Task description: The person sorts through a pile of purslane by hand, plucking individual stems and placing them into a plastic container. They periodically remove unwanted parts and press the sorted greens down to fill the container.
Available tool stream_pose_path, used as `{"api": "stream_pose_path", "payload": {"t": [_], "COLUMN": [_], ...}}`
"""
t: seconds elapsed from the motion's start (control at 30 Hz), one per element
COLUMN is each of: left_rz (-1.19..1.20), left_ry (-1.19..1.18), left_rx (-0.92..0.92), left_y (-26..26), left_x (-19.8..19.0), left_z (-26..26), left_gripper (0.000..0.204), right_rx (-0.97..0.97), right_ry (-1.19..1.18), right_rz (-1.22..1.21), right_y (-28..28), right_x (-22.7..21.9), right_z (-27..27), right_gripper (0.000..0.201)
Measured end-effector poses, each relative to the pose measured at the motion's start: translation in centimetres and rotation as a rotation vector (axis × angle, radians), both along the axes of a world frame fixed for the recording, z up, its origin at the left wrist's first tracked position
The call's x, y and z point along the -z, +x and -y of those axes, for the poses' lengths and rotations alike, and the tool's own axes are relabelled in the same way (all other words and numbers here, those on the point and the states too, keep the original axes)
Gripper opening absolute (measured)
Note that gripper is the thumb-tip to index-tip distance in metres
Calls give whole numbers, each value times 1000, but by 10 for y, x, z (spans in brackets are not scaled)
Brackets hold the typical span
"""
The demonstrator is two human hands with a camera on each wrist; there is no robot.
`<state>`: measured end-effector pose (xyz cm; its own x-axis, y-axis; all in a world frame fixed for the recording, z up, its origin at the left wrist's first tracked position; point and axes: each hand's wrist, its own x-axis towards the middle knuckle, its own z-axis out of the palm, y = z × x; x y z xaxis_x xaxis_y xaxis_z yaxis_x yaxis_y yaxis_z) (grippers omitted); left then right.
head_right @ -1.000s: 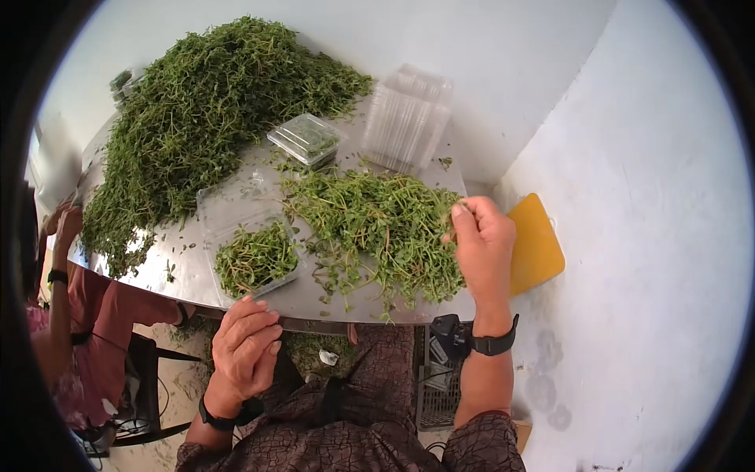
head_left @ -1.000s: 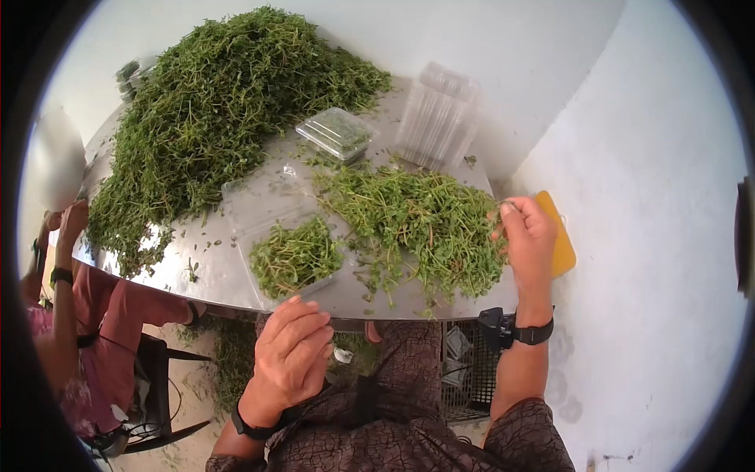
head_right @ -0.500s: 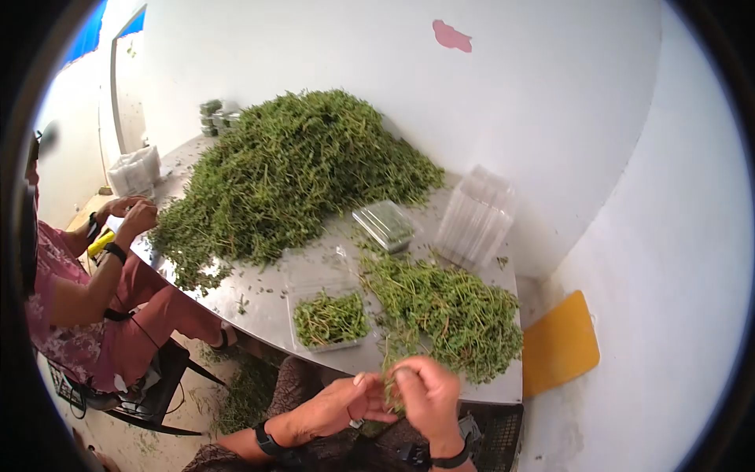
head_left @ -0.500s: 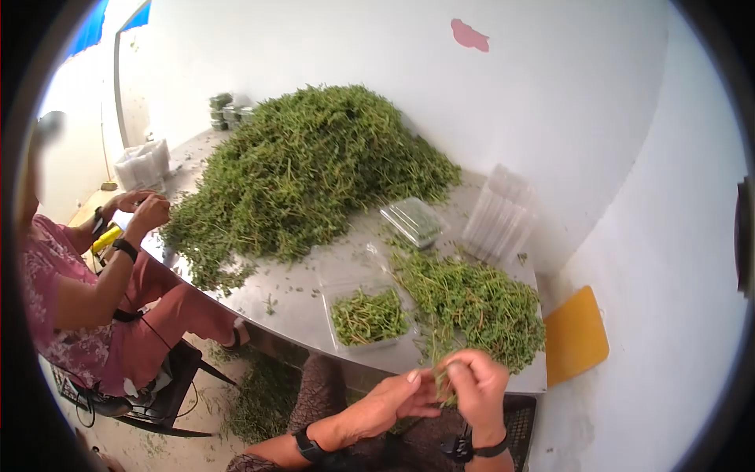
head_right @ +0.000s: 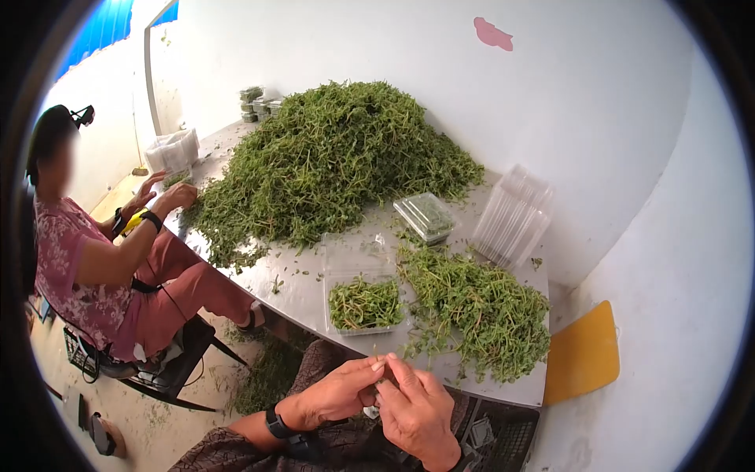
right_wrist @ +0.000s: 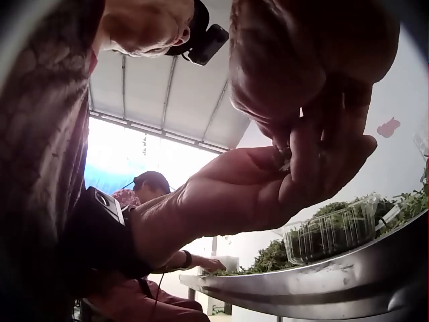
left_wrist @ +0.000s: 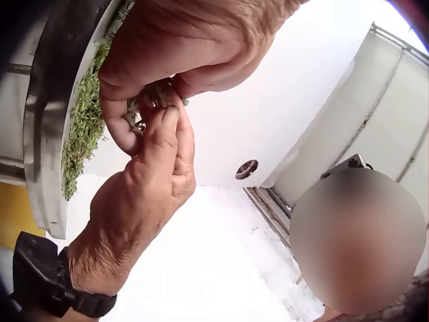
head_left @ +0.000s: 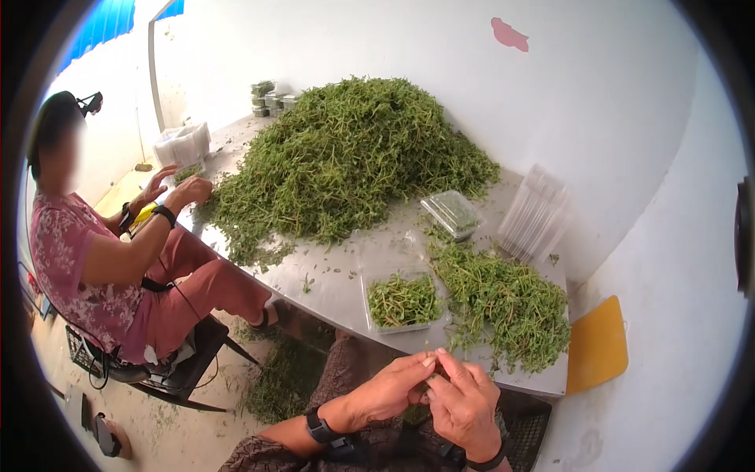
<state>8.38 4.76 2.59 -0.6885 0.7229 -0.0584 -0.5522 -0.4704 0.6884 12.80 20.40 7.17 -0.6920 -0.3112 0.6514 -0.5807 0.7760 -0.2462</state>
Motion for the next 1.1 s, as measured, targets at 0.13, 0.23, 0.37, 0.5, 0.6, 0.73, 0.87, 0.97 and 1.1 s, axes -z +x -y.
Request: {"api": "stream_pose_path", "payload": {"t": [0.13, 0.23, 0.37, 0.5, 0.6, 0.73, 0.87, 0.97, 1.1], "left_rz": [12, -57, -227, -315, -403, -422, -401, -405, -346], "left_ry": [2, 20, 40, -157, -259, -337, -347, -352, -332], "left_rx": [-28, -7, -20, -11, -13, -53, 2, 20, 38], "left_y": [0, 3, 5, 7, 8, 9, 7, 3, 0], "left_x": [2, 3, -6, -7, -4, -14, -20, -23, -23], "left_z": [1, 1, 6, 11, 15, 17, 23, 28, 30], "left_gripper": [29, 30, 27, 24, 24, 24, 22, 25, 28], "right_rx": [-75, -105, -138, -172, -95, -71, -92, -84, -69], "right_ry": [-90, -207, -223, -229, -85, 8, 16, 23, 20], "right_rz": [86, 158, 160, 132, 65, 3, -38, -50, -61], "right_y": [2, 4, 5, 4, 3, -1, -4, -6, -7], "right_x": [8, 8, 3, 7, 6, 8, 2, 6, 9], "right_z": [-5, -5, -2, -7, -9, -11, -11, -15, -15], "right_gripper": [35, 44, 34, 45, 41, 34, 37, 38, 39]}}
